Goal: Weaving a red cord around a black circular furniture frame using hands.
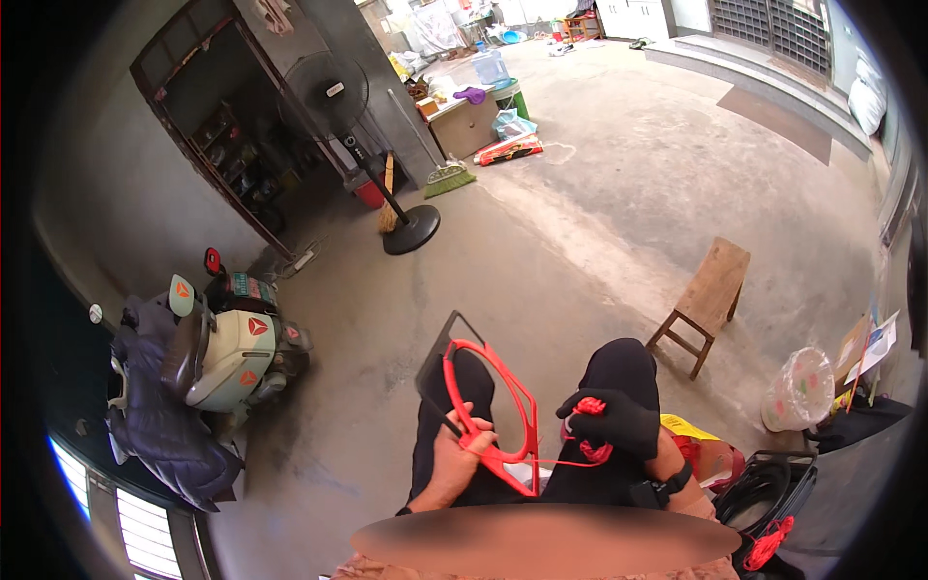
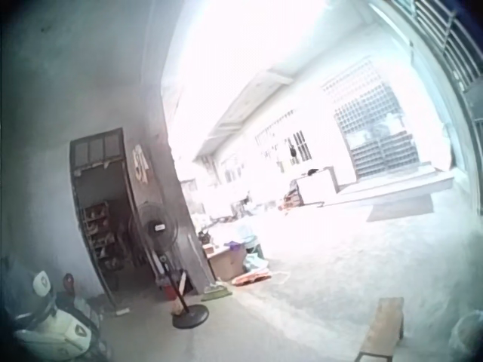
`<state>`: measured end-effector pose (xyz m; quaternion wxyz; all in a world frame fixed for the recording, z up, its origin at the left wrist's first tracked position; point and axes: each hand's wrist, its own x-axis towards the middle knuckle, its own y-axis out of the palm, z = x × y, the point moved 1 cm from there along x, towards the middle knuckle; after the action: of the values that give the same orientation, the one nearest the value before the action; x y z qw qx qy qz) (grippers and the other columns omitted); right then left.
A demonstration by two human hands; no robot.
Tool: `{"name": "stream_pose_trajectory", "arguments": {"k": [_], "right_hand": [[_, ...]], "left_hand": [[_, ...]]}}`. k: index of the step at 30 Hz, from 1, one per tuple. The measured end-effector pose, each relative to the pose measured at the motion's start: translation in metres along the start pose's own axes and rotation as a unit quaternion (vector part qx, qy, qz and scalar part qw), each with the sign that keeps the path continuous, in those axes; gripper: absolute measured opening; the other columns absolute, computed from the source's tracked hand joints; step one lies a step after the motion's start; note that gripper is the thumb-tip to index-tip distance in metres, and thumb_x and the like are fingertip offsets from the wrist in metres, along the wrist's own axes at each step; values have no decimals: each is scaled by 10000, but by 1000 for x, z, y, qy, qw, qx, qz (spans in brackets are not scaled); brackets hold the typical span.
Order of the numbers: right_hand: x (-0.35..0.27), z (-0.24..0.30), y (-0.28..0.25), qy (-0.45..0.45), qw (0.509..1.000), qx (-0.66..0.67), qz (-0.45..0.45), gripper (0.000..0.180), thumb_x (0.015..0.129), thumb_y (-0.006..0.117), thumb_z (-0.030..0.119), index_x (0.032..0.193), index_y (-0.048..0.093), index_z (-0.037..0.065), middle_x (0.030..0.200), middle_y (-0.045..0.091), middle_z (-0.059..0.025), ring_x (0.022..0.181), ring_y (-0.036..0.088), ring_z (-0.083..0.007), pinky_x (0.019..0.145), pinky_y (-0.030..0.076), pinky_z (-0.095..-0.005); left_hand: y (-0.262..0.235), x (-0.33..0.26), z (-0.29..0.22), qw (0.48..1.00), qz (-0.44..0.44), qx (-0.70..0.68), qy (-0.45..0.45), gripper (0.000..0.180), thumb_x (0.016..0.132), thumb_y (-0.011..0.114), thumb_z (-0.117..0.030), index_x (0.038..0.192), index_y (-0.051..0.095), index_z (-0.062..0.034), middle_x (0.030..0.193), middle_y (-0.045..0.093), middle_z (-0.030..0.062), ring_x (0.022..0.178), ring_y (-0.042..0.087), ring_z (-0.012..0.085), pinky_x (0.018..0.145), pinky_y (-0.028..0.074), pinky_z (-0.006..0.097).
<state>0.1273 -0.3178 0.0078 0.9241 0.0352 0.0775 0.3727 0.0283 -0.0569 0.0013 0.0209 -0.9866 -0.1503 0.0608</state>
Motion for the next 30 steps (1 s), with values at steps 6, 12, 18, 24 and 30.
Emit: {"name": "stream_pose_trajectory", "arguments": {"k": [6, 12, 18, 24, 30], "right_hand": [[9, 6, 12, -35, 995, 95, -14, 223, 860, 674, 68, 1074, 659, 4, 928, 673, -31, 836, 619, -101, 767, 509, -253], [35, 19, 43, 16, 999, -23, 29, 231, 860, 687, 81, 1086, 668, 36, 897, 668, -17, 793, 624, -103, 730, 518, -256], [41, 17, 68, 20, 964, -265, -24, 260, 817, 742, 143, 1047, 683, 39, 910, 699, -50, 820, 647, -134, 767, 523, -296], [33, 18, 83, 101, 987, -118, -34, 280, 837, 719, 127, 1091, 665, 24, 977, 692, -46, 865, 626, -94, 792, 512, -269], [27, 13, 105, 176, 983, -35, 22, 295, 862, 677, 78, 1149, 633, 29, 918, 652, -8, 822, 607, -78, 756, 504, -240]], "left_hand": [[7, -22, -7, 994, 111, 1, 27, 621, 865, 680, -9, 1396, 359, 13, 1020, 581, 45, 950, 583, 111, 855, 497, 252], [-10, -11, 11, 995, 88, -50, 4, 594, 863, 686, -6, 1380, 392, 6, 1009, 603, 55, 957, 601, 128, 870, 503, 277], [-12, 12, 38, 993, 69, -64, 70, 612, 859, 694, -20, 1385, 385, 26, 1000, 584, 27, 931, 585, 103, 850, 487, 246], [-8, 36, 69, 986, 41, -163, -19, 631, 868, 731, -110, 1371, 382, 41, 988, 618, 37, 891, 600, 96, 797, 505, 249], [-16, 42, 71, 990, 70, -124, -18, 596, 914, 683, -195, 1358, 366, 45, 1004, 618, 54, 902, 642, 137, 632, 526, 234]]}}
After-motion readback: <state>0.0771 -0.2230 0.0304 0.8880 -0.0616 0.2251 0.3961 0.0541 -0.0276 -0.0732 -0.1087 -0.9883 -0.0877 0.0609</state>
